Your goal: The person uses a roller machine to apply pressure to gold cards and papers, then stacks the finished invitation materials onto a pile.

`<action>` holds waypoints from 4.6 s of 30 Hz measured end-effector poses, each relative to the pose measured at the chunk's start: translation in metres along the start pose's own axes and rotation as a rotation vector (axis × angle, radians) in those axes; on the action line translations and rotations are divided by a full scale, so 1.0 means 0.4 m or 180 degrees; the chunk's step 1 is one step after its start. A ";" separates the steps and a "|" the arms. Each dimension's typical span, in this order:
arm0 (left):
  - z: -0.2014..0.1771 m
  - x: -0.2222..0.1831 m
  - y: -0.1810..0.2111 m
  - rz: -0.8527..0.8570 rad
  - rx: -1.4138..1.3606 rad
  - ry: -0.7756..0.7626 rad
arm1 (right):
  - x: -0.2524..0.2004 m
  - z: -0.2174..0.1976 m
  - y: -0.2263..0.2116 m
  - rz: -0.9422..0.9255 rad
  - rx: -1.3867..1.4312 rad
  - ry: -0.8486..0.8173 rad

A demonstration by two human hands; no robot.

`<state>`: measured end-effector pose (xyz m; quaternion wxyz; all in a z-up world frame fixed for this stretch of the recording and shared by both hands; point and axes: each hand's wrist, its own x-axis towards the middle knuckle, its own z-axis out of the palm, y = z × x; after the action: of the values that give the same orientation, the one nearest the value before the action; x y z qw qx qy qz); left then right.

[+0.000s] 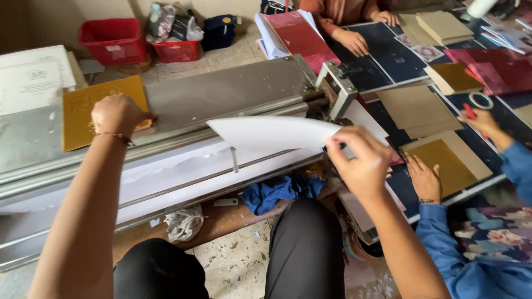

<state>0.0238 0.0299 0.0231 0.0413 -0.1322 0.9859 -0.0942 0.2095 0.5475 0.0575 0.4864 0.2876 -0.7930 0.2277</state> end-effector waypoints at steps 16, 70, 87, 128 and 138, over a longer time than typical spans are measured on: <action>-0.062 0.068 -0.120 -0.0375 -0.0996 -0.0959 | -0.088 -0.136 0.672 0.3076 0.1810 0.1859; 0.135 -0.306 0.636 0.2176 0.0045 0.2168 | -0.420 0.252 -0.191 0.0813 0.0226 -0.3224; 0.166 -0.380 0.221 0.2145 0.0030 0.3374 | -0.360 0.237 -0.208 0.1143 0.0275 -0.3625; 0.110 -0.387 0.531 0.2264 -0.0671 0.2645 | -0.378 0.252 -0.208 0.1151 0.0008 -0.3469; 0.068 0.036 0.431 0.0905 -0.0534 0.1458 | -0.383 0.261 -0.190 0.1271 0.0226 -0.3516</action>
<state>-0.0306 0.1846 -0.0383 -0.1808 0.0292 0.9825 -0.0329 0.2497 0.4609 -0.1188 -0.0609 0.2249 -0.9596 0.1577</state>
